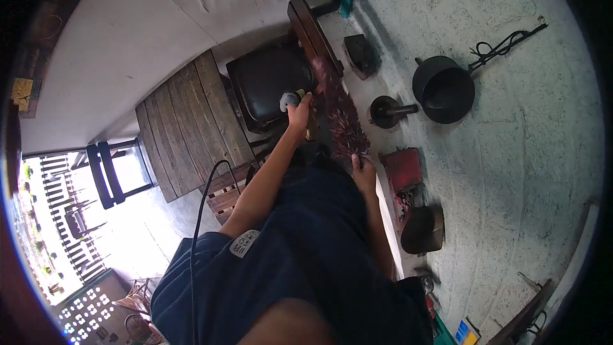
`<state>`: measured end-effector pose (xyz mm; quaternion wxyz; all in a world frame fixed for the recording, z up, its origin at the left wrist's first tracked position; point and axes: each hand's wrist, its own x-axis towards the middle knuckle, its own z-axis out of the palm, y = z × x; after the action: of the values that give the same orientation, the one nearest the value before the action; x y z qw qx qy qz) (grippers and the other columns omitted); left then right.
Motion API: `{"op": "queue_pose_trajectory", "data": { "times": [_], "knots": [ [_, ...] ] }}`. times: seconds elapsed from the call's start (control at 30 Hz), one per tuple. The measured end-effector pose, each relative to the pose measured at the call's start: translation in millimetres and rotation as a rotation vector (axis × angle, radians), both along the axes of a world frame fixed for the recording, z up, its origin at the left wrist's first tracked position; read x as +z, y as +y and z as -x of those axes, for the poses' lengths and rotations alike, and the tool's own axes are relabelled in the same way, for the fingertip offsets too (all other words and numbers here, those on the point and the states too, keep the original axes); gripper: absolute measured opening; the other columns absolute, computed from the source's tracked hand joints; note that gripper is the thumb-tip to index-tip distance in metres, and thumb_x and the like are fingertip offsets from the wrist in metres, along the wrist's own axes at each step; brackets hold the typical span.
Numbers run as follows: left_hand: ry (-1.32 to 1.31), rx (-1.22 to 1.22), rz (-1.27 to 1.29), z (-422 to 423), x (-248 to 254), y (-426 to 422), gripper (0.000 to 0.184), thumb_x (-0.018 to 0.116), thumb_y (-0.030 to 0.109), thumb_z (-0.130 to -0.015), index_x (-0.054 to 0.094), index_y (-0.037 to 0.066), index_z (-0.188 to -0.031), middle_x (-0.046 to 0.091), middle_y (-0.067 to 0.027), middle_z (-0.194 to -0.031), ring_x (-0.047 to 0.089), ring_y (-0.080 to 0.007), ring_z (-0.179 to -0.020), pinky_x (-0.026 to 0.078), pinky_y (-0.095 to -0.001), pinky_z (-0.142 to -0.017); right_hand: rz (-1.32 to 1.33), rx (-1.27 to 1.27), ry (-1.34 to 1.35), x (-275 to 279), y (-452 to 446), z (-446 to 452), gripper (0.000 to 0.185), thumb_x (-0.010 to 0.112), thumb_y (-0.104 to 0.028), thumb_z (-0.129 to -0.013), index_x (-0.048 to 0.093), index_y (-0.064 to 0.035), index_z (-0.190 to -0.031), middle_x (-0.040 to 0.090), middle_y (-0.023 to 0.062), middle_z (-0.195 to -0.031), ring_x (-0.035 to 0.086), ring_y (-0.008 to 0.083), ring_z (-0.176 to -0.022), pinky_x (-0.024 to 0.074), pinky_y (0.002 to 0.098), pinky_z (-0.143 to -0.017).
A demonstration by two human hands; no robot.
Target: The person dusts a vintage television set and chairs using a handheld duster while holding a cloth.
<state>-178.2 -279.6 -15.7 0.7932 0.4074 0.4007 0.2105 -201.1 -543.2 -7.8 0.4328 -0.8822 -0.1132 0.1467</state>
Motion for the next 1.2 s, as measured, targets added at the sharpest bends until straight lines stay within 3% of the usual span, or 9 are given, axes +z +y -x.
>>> {"op": "queue_pose_trajectory", "data": {
  "times": [0.2, 0.27, 0.37, 0.5, 0.6, 0.77, 1.03, 1.13, 1.2],
  "knots": [
    [0.048, 0.029, 0.034, -25.0, -7.3, -7.2, 0.019, 0.068, 0.018, -0.087, 0.054, 0.005, -0.092, 0.054, -0.0017, -0.073, 0.052, -0.0113, -0.057, 0.044, -0.0286, -0.052, -0.070, 0.055, 0.154, -14.6, -20.7, -24.4, 0.048, 0.054, -0.043, -0.096, 0.060, 0.0003, -0.076, 0.056, 0.0043, -0.064, 0.052, 0.0121, -0.059, 0.0411, 0.0321, -0.057],
    [0.085, 0.037, 0.047, -29.3, -8.9, -9.6, 0.021, 0.068, 0.018, -0.086, 0.054, 0.006, -0.096, 0.054, -0.0020, -0.073, 0.052, -0.0114, -0.057, 0.044, -0.0292, -0.052, 0.114, 0.121, 0.211, -3.7, -21.4, -31.7, 0.050, 0.051, -0.042, -0.097, 0.065, 0.0041, -0.086, 0.066, 0.0173, -0.075, 0.066, 0.0275, -0.073, 0.0481, 0.0394, -0.068],
    [-0.013, 0.089, -0.103, -31.9, -29.6, -8.8, 0.022, 0.069, 0.020, -0.086, 0.054, 0.007, -0.096, 0.056, -0.0026, -0.073, 0.052, -0.0122, -0.055, 0.043, -0.0306, -0.052, -0.066, 0.105, 0.409, 0.2, -21.1, -34.0, 0.048, 0.050, -0.043, -0.097, 0.060, 0.0003, -0.079, 0.057, 0.0071, -0.064, 0.055, 0.0158, -0.060, 0.0430, 0.0352, -0.058],
    [0.093, 0.025, -0.016, -28.2, -31.4, -6.1, 0.025, 0.069, 0.024, -0.085, 0.057, 0.006, -0.097, 0.060, -0.0034, -0.082, 0.056, -0.0124, -0.067, 0.045, -0.0306, -0.062, 0.122, 0.207, 0.018, -32.7, -20.2, -48.2, 0.051, 0.046, -0.046, -0.098, 0.060, 0.0000, -0.081, 0.056, 0.0073, -0.063, 0.056, 0.0183, -0.060, 0.0438, 0.0361, -0.059],
    [0.098, 0.044, -0.036, -29.3, -2.9, 3.5, 0.027, 0.069, 0.025, -0.086, 0.057, 0.004, -0.099, 0.060, -0.0026, -0.080, 0.057, -0.0126, -0.069, 0.046, -0.0304, -0.064, 0.055, 0.181, 0.187, -20.0, -2.9, -53.7, 0.049, 0.046, -0.041, -0.098, 0.064, 0.0031, -0.089, 0.064, 0.0185, -0.073, 0.064, 0.0361, -0.073, 0.0482, 0.0417, -0.070],
    [0.198, 0.166, -0.072, -55.3, -40.8, 24.3, 0.020, 0.066, 0.023, -0.087, 0.058, 0.005, -0.091, 0.058, -0.0007, -0.069, 0.055, -0.0122, -0.057, 0.045, -0.0301, -0.055, 0.017, 0.189, 0.337, -18.5, 19.4, -74.4, 0.047, 0.049, -0.042, -0.097, 0.065, 0.0023, -0.089, 0.062, 0.0124, -0.068, 0.062, 0.0239, -0.066, 0.0467, 0.0371, -0.064],
    [0.134, 0.102, 0.009, -98.3, 6.8, 79.0, 0.021, 0.064, 0.020, -0.089, 0.055, 0.008, -0.074, 0.056, -0.0018, -0.064, 0.054, -0.0121, -0.053, 0.042, -0.0297, -0.050, -0.019, 0.162, 0.483, -34.9, 68.3, -99.2, 0.044, 0.052, -0.041, -0.097, 0.062, -0.0003, -0.086, 0.055, 0.0020, -0.065, 0.050, 0.0102, -0.057, 0.0401, 0.0294, -0.054],
    [0.114, 0.082, 0.125, -120.5, 11.8, 115.3, 0.021, 0.069, 0.022, -0.085, 0.056, 0.006, -0.088, 0.059, -0.0017, -0.079, 0.054, -0.0123, -0.060, 0.044, -0.0294, -0.055, -0.032, 0.158, 0.422, -37.9, 96.8, -115.4, 0.040, 0.054, -0.040, -0.098, 0.060, -0.0023, -0.086, 0.051, -0.0023, -0.063, 0.044, 0.0056, -0.049, 0.0342, 0.0236, -0.045],
    [0.122, 0.123, 0.064, -146.3, -50.9, 140.8, 0.022, 0.069, 0.022, -0.085, 0.056, 0.006, -0.091, 0.059, -0.0024, -0.081, 0.055, -0.0127, -0.060, 0.045, -0.0297, -0.055, 0.014, 0.191, 0.369, -33.1, 115.7, -120.6, 0.039, 0.055, -0.039, -0.098, 0.060, -0.0024, -0.087, 0.051, -0.0023, -0.063, 0.044, 0.0052, -0.047, 0.0327, 0.0231, -0.043]
  ]
}}
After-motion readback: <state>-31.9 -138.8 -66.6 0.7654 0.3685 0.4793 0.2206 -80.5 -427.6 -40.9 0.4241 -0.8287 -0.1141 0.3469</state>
